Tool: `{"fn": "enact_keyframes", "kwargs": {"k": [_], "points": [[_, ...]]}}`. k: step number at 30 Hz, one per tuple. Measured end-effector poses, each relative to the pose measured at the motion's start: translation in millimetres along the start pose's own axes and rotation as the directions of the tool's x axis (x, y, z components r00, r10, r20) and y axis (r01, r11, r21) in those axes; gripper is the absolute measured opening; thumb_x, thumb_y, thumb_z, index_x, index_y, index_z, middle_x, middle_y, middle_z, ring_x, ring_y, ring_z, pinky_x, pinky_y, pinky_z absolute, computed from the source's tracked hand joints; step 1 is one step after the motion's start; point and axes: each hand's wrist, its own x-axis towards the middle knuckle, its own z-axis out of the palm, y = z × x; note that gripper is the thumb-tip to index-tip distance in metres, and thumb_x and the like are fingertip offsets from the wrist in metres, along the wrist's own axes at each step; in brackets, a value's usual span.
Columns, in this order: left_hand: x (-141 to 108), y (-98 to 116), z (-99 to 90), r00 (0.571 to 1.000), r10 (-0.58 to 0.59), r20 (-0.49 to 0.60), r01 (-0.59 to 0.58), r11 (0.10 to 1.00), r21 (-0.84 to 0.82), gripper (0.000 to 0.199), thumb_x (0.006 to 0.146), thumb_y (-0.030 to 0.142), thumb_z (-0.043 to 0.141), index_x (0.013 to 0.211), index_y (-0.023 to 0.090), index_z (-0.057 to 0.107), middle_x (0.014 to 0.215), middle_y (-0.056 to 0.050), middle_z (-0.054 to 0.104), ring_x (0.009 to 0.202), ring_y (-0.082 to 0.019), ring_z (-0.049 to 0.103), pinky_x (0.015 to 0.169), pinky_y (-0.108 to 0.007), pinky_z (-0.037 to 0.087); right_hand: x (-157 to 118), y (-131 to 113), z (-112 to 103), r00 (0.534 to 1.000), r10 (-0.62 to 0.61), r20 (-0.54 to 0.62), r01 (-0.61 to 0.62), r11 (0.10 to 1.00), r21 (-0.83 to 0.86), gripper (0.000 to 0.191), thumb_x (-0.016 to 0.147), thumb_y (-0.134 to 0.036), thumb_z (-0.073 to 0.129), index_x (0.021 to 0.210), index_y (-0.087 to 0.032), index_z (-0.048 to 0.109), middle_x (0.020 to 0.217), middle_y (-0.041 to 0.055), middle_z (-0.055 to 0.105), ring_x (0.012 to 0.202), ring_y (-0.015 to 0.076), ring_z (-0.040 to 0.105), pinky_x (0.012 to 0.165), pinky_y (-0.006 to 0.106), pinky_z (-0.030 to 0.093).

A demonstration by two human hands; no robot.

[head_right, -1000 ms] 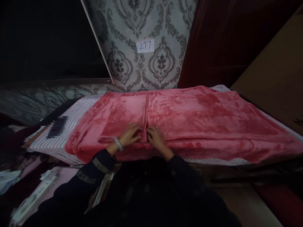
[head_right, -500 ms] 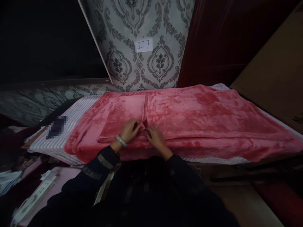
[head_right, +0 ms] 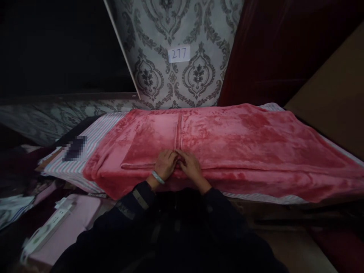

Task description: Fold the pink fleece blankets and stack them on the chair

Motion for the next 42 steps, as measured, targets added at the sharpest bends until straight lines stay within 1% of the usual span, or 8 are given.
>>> {"fn": "enact_keyframes", "kwargs": {"k": [8, 14, 17, 20, 28, 31, 35, 42], "points": [[-3.2, 1.9, -13.8, 0.997, -0.047, 0.056, 0.051, 0.996, -0.069, 0.014, 0.1, 0.023, 0.05, 0.108, 0.017, 0.06, 0.103, -0.01, 0.063, 0.102, -0.026, 0.058, 0.086, -0.04, 0.046, -3.2, 5.9, -0.9, 0.998, 0.005, -0.056, -0.004, 1.0, 0.018, 0.032, 0.092, -0.033, 0.05, 0.111, -0.024, 0.075, 0.108, 0.0076, 0.077, 0.099, 0.0265, 0.07, 0.09, 0.044, 0.055], [-46.0, -51.5, -48.0, 0.982, -0.139, 0.125, 0.144, 0.989, -0.03, 0.017, 0.098, 0.026, 0.052, 0.109, 0.018, 0.063, 0.11, -0.011, 0.065, 0.106, -0.028, 0.057, 0.09, -0.044, 0.045, -6.2, 4.1, 0.2, 0.99, -0.005, -0.139, 0.001, 0.999, -0.033, 0.032, 0.09, -0.033, 0.05, 0.106, -0.024, 0.076, 0.105, 0.0069, 0.078, 0.094, 0.0248, 0.072, 0.086, 0.041, 0.057], [-68.4, -86.5, -61.0, 0.964, -0.235, 0.121, 0.243, 0.968, -0.054, 0.02, 0.097, 0.03, 0.053, 0.11, 0.019, 0.064, 0.111, -0.01, 0.066, 0.104, -0.028, 0.058, 0.091, -0.044, 0.045, -5.2, 4.2, 0.2, 0.991, -0.015, -0.135, 0.006, 0.998, -0.061, 0.032, 0.089, -0.032, 0.049, 0.106, -0.023, 0.075, 0.102, 0.0072, 0.078, 0.089, 0.024, 0.072, 0.082, 0.039, 0.058], [-79.4, -110.1, -66.9, 0.964, -0.244, 0.104, 0.251, 0.965, -0.069, 0.017, 0.097, 0.029, 0.052, 0.102, 0.02, 0.065, 0.106, -0.01, 0.065, 0.101, -0.026, 0.058, 0.09, -0.042, 0.047, -3.3, 3.4, -0.9, 0.993, -0.014, -0.115, 0.003, 0.996, -0.092, 0.03, 0.087, -0.03, 0.051, 0.105, -0.023, 0.074, 0.098, 0.0071, 0.077, 0.084, 0.0237, 0.071, 0.079, 0.038, 0.057], [-81.6, -116.3, -59.8, 0.993, -0.116, 0.016, 0.116, 0.993, 0.037, 0.024, 0.096, 0.016, 0.043, 0.086, 0.022, 0.064, 0.094, -0.01, 0.062, 0.087, -0.024, 0.055, 0.08, -0.039, 0.046, 2.1, -0.6, -3.0, 0.99, 0.011, -0.142, -0.038, 0.98, -0.193, 0.033, 0.086, -0.024, 0.048, 0.106, -0.022, 0.074, 0.087, 0.0051, 0.076, 0.071, 0.022, 0.068, 0.071, 0.034, 0.054], [-89.9, -115.3, -52.7, 0.996, -0.082, 0.046, 0.081, 0.996, 0.029, 0.025, 0.096, 0.017, 0.043, 0.086, 0.021, 0.065, 0.09, -0.01, 0.062, 0.084, -0.024, 0.054, 0.078, -0.039, 0.046, 2.2, -3.3, -6.2, 0.997, -0.025, -0.076, 0.007, 0.973, -0.23, 0.033, 0.086, -0.019, 0.048, 0.106, -0.022, 0.074, 0.094, 0.0063, 0.076, 0.08, 0.0225, 0.069, 0.075, 0.033, 0.053], [-97.1, -115.7, -53.3, 0.997, -0.073, 0.037, 0.072, 0.997, 0.023, 0.023, 0.097, 0.02, 0.045, 0.106, 0.019, 0.067, 0.102, -0.011, 0.064, 0.093, -0.026, 0.055, 0.082, -0.041, 0.046, 3.4, -18.3, -17.1, 0.993, -0.006, 0.119, 0.049, 0.93, -0.364, 0.035, 0.089, -0.013, 0.046, 0.11, -0.02, 0.071, 0.1, 0.0088, 0.073, 0.086, 0.0226, 0.067, 0.077, 0.031, 0.05], [-71.3, -88.7, -60.1, 0.996, -0.007, 0.088, -0.002, 0.995, 0.1, 0.03, 0.1, 0.023, 0.044, 0.12, 0.018, 0.065, 0.119, -0.015, 0.064, 0.107, -0.029, 0.055, 0.086, -0.044, 0.045, 13.1, -59.4, -35.0, 0.868, 0.178, 0.463, 0.163, 0.779, -0.606, 0.032, 0.097, -0.013, 0.042, 0.122, -0.015, 0.062, 0.115, 0.0152, 0.065, 0.101, 0.0248, 0.062, 0.08, 0.031, 0.045]]}}
